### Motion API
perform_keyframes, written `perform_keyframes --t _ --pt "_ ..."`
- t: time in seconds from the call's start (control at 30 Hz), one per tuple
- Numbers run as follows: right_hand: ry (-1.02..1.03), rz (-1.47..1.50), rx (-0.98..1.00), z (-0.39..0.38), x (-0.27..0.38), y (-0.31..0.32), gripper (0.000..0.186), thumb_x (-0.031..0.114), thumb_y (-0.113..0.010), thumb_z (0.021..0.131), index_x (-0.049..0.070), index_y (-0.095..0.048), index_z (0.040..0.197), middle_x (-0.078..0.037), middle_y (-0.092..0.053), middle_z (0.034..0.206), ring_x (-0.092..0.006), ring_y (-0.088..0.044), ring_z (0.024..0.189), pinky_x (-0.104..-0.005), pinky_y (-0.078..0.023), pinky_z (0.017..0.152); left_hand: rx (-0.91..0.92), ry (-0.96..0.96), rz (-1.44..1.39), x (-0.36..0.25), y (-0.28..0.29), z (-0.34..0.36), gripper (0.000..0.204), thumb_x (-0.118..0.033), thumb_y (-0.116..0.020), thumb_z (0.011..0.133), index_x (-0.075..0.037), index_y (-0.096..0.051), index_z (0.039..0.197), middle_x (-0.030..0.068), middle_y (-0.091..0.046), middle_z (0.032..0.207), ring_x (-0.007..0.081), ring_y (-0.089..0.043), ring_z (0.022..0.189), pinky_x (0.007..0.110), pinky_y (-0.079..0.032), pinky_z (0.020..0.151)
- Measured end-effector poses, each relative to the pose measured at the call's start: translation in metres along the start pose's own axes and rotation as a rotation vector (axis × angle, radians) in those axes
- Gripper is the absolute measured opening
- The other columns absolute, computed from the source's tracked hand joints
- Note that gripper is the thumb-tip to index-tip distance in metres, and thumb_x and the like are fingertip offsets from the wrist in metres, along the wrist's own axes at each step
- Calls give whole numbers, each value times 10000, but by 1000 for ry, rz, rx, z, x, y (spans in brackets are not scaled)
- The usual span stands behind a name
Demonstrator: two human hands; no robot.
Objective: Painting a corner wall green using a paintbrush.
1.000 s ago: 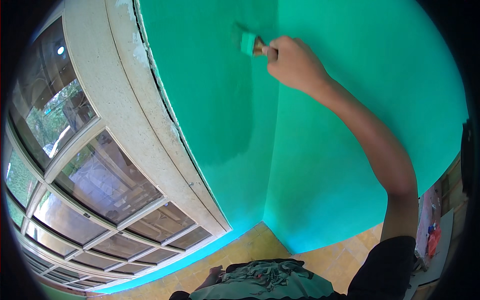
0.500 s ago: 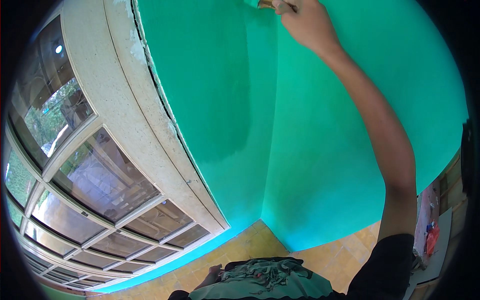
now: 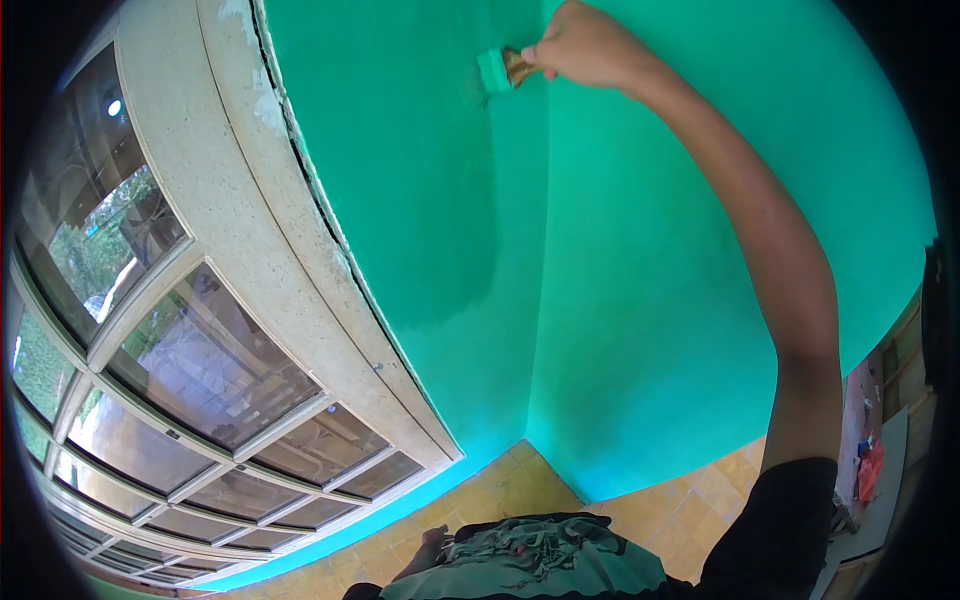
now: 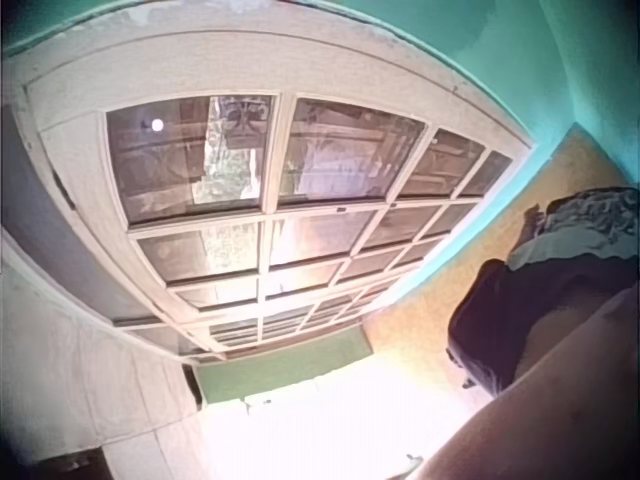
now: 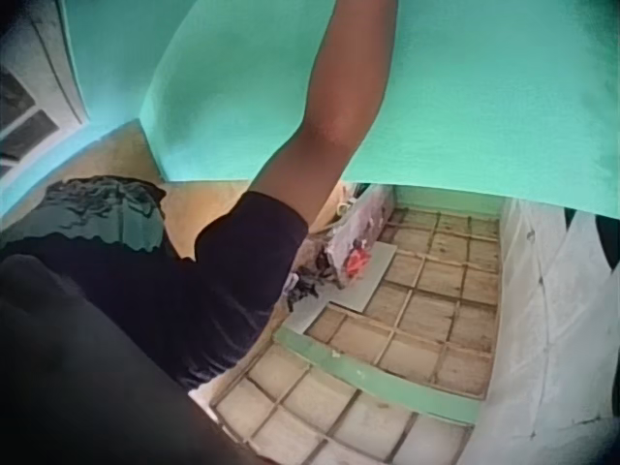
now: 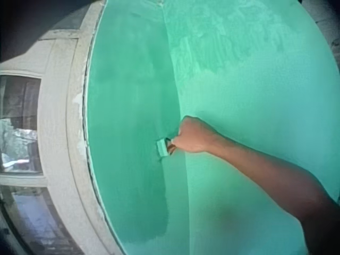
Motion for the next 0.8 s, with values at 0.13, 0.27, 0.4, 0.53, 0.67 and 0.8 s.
perform_keyframes --t 0.13,0.27,0.4,0.53,0.67,0.8 --pt "8 -65 -519 -20 17 5 297 188 -568 909 -81 -639 808 -230 -629 740 -340 -610 664 -418 -468 648 -1 6 -20 10 6 -1 316 -295 -569 930 -71 -580 1153 161 -673 1054 262 -646 916 394 -499 792" --pt "98 176 -414 -29 -3 -24 264 201 -577 879 -23 -618 746 -111 -486 542 -238 -447 489 -392 -371 499 9 3 -9 16 6 1 317 -296 -568 930 -72 -580 1154 161 -673 1055 262 -646 918 395 -498 794" --pt "-42 31 -28 -51 -8 -57 271 199 -573 887 -31 -612 750 -132 -462 539 -259 -431 488 -380 -381 505 10 2 -5 18 7 3 318 -297 -567 931 -72 -579 1155 161 -673 1056 262 -646 920 395 -498 797" --pt "-62 -62 374 -49 -14 -49 302 211 -586 884 -37 -586 712 -129 -466 535 -245 -436 488 -398 -371 499 6 13 0 11 15 -1 319 -297 -567 931 -72 -579 1156 161 -673 1057 262 -646 922 396 -497 799" --pt "5 44 118 -20 -11 -20 329 215 -596 884 -26 -549 666 -141 -443 520 -230 -446 486 -414 -366 491 9 5 12 -8 9 1 320 -298 -566 932 -72 -579 1157 160 -673 1058 262 -645 925 397 -497 801" --pt "-117 42 -262 -30 18 8 277 192 -572 912 -65 -655 851 -221 -640 752 -333 -632 691 -411 -483 664 -4 11 -8 0 16 1 321 -299 -565 932 -72 -578 1158 160 -673 1059 262 -645 927 398 -497 803"
Point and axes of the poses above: each hand's wrist, its own z-axis towards the middle knuckle, its own y-axis out of the back of the hand, x = y × z, the point moved 3 cm from there along z, towards the middle knuckle
